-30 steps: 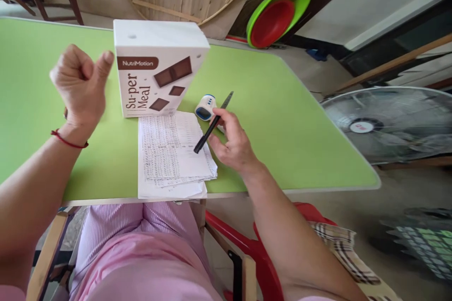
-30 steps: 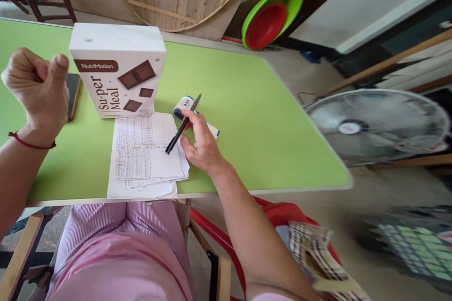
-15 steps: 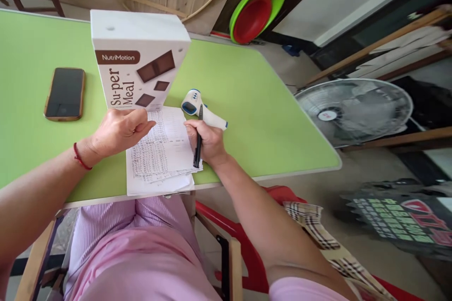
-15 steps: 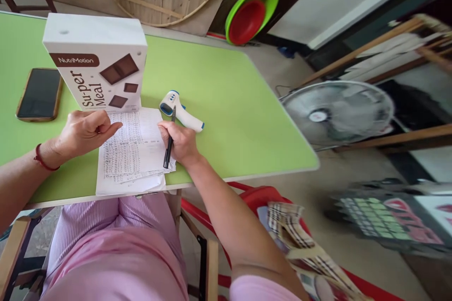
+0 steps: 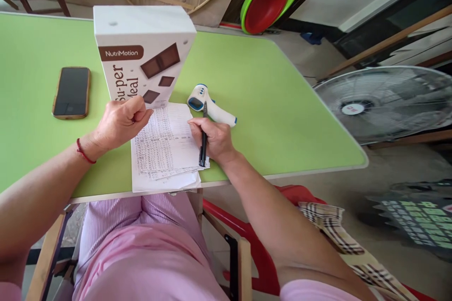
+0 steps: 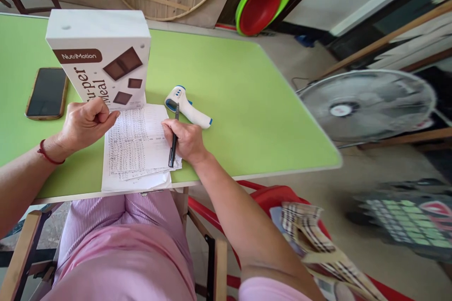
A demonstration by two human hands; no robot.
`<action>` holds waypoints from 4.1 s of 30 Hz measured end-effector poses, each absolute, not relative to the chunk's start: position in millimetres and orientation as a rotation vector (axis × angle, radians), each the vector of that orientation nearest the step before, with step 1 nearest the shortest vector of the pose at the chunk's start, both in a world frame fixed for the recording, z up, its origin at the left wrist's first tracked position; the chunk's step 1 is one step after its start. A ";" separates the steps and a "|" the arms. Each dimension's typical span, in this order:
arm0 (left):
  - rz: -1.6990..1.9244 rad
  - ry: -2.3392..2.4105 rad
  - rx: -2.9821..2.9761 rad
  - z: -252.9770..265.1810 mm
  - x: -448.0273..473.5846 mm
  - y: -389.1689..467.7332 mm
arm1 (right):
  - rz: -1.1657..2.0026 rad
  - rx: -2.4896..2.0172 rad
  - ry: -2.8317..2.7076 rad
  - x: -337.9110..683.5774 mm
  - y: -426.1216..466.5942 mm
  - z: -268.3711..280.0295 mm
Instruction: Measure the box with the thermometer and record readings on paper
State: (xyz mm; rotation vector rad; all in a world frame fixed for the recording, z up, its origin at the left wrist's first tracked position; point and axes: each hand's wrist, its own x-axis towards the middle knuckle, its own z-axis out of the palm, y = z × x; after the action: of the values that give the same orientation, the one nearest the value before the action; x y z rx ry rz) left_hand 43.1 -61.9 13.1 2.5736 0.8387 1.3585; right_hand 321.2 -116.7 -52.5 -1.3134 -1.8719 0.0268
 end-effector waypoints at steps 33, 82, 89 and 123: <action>1.297 0.893 2.525 14.6 39.8 -57.9 | 0.031 -1.287 -1.871 321.0 -114.1 -55.0; 1.265 0.617 2.762 16.0 37.5 -53.9 | -0.120 -1.203 -1.892 324.0 -109.8 -63.0; 1.428 0.552 2.800 16.4 41.2 -50.8 | -0.137 -1.188 -1.915 324.5 -110.2 -59.9; 1.063 0.653 2.821 20.1 39.0 -61.6 | -0.075 -1.231 -1.876 324.1 -112.3 -58.9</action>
State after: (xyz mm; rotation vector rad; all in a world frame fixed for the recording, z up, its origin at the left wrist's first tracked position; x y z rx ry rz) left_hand 39.0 -61.6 20.1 2.8212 0.6532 1.0626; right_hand 324.1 -112.3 -58.9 -1.2313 -1.8761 -0.0751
